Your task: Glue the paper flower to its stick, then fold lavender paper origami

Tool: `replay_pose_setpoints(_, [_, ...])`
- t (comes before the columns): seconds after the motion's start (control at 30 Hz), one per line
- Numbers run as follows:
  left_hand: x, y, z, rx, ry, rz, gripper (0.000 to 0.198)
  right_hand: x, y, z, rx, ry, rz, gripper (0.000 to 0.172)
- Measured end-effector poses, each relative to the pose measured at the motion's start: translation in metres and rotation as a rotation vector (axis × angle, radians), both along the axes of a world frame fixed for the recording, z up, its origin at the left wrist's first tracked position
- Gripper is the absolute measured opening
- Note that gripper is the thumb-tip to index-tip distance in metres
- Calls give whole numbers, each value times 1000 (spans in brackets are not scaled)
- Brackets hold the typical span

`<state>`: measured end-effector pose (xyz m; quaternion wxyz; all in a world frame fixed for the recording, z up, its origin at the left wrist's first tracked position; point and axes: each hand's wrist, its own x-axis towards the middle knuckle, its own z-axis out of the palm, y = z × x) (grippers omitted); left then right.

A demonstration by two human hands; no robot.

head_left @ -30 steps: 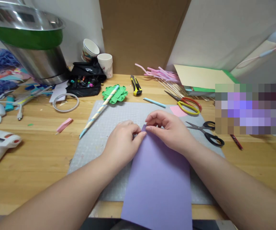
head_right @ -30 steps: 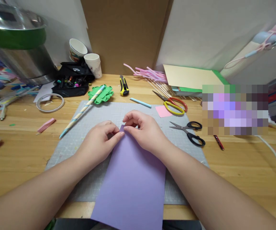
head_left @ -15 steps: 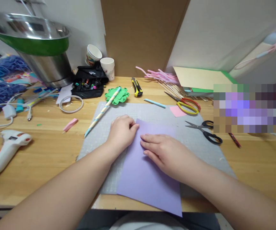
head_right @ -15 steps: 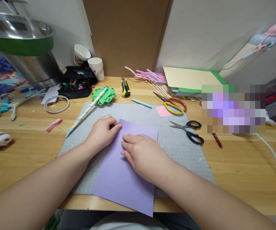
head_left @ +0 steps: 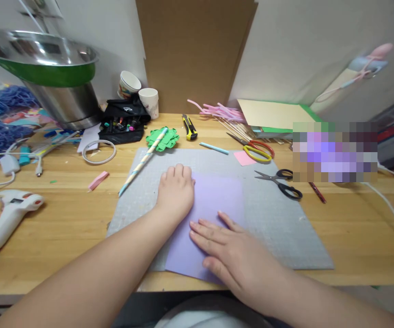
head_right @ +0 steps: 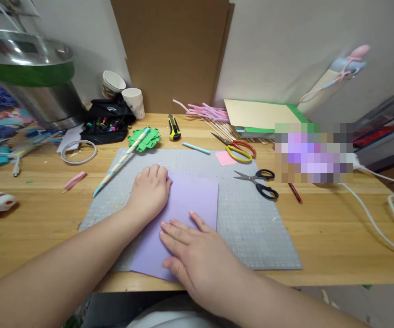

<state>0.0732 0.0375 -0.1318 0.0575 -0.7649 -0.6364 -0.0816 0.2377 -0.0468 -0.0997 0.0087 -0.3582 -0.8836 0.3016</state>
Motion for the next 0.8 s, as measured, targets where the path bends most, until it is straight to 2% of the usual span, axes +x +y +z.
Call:
replay_pose_setpoints(0.27, [1, 0, 2, -7, 53, 1, 16, 44, 10, -22, 178, -41, -204, 45])
replay_pose_setpoints(0.47, [1, 0, 2, -12, 70, -4, 16, 63, 21, -28, 197, -3, -270, 44])
replay_pose_setpoints(0.8, [1, 1, 1, -9, 89, -4, 16, 87, 57, -37, 232, 35, -352, 43])
